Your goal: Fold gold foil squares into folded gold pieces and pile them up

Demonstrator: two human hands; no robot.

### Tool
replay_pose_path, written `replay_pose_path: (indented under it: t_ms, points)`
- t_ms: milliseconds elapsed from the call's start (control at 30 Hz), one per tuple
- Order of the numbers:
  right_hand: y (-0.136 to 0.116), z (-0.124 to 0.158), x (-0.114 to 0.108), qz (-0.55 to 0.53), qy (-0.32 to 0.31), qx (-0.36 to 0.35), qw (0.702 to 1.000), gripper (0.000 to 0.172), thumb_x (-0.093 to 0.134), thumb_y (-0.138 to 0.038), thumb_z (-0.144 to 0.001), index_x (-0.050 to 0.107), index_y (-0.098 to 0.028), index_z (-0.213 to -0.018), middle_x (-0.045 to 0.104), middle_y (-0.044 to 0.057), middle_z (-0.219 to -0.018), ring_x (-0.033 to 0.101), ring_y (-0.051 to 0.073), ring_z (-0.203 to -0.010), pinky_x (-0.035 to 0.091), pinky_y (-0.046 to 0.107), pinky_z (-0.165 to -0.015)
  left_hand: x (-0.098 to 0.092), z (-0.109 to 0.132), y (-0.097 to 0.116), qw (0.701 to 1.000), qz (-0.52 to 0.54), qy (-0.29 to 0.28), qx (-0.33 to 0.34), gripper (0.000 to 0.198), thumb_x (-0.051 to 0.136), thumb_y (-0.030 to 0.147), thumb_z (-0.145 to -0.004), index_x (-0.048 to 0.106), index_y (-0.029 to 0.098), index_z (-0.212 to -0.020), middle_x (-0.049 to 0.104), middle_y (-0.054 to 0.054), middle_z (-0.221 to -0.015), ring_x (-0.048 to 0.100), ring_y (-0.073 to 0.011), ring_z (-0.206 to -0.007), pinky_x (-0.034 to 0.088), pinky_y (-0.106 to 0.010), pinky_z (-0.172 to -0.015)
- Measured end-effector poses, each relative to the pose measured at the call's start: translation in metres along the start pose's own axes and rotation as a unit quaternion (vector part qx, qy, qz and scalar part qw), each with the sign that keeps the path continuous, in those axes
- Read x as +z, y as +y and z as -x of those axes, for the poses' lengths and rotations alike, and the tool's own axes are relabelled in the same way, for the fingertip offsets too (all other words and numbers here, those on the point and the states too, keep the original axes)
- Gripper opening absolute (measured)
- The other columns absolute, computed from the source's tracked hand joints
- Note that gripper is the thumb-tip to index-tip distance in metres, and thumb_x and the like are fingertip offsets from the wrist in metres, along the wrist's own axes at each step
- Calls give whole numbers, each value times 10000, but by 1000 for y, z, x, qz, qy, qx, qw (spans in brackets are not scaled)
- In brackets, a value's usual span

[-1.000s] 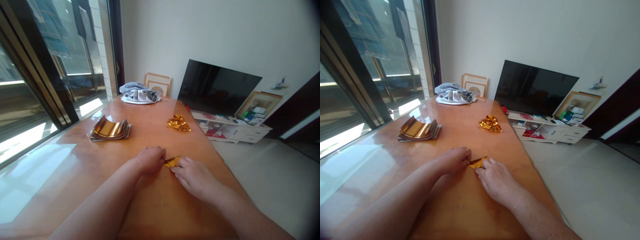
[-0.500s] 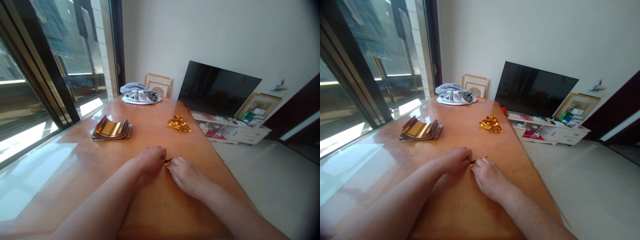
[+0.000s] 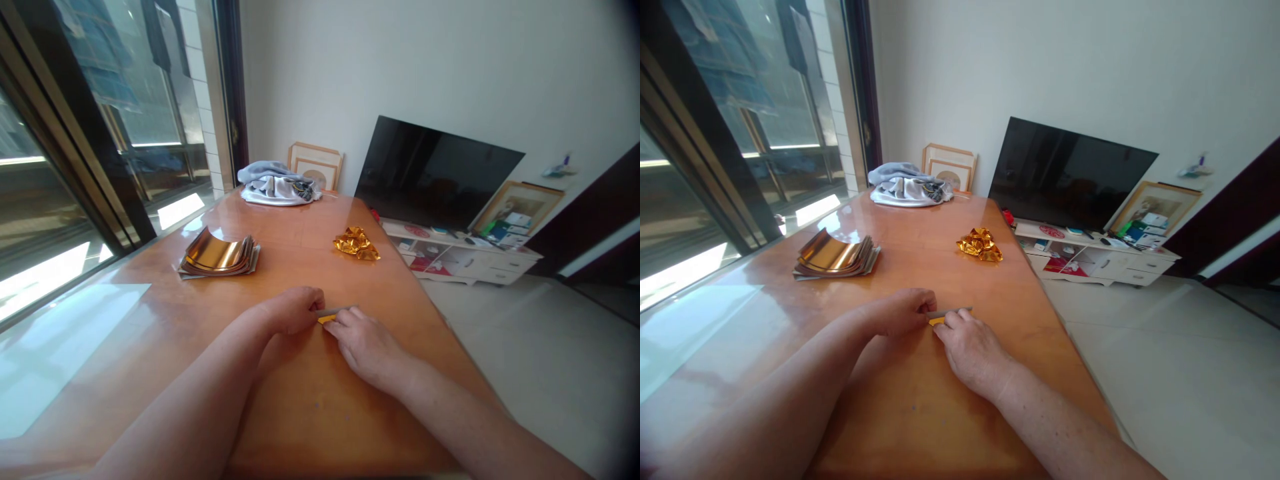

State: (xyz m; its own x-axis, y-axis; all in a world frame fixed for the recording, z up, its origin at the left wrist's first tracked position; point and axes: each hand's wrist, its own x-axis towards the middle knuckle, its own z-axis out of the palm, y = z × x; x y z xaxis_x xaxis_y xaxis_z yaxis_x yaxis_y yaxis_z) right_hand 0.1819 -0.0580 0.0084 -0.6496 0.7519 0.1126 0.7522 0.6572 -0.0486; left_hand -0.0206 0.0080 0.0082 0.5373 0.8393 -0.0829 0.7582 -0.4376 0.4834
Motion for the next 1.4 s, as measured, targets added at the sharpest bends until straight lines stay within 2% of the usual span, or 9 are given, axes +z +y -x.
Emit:
replay_pose_path:
  t_ms: [233,433,733,867,1033,1200,1400]
  points:
    - [-4,-6,-6,11,-19,22,1000,295,422,-186,-1014,672,-221,-1167,649,82,-1069,541,213,-994,465,335,-883,-3,-1,-3,1000,17,-12,-9,148,588,287,-796,654,205,-900,710,-8,-873,611,-156,-753,409,-220,-598]
    - [-5,-9,-5,28,-27,28,999,322,445,-197,-1001,653,-263,-1238,647,80,-1079,541,227,-995,455,342,-866,-3,-1,-4,999,32,-17,-12,169,581,226,-762,656,209,-912,717,-3,-866,615,-158,-748,421,-220,-603]
    - [-7,-13,-5,19,-39,40,998,377,455,-176,-971,637,-301,-1277,638,84,-1085,548,232,-1000,441,352,-880,-4,-1,-1,1000,23,-11,-13,177,576,312,-805,661,207,-918,716,-23,-889,626,-175,-776,443,-235,-636]
    - [0,-9,-7,-29,-32,41,998,393,454,-143,-944,619,-253,-1284,649,78,-1106,554,217,-1040,432,334,-922,-4,0,2,1000,7,-1,-13,197,549,342,-819,662,212,-915,716,-29,-904,624,-178,-777,434,-240,-621]
    - [7,-1,-7,-78,-22,47,996,315,459,-120,-925,648,-200,-1164,650,72,-1096,560,192,-1030,437,315,-930,-1,1,7,1000,-22,11,-16,198,545,360,-810,651,212,-890,709,-36,-902,616,-182,-752,411,-251,-593]
    - [3,5,-8,-55,-19,30,998,298,456,-137,-954,669,-212,-1149,632,73,-1107,544,191,-1044,447,316,-937,1,2,9,999,-40,16,-30,219,563,397,-807,636,214,-901,702,-41,-932,616,-187,-764,413,-259,-606]
    - [5,16,-9,-33,-8,13,999,322,437,-162,-992,665,-230,-1208,637,75,-1135,553,192,-1051,458,323,-944,4,0,4,999,-39,17,-25,184,570,320,-766,633,215,-903,692,-39,-915,614,-182,-762,412,-255,-612]
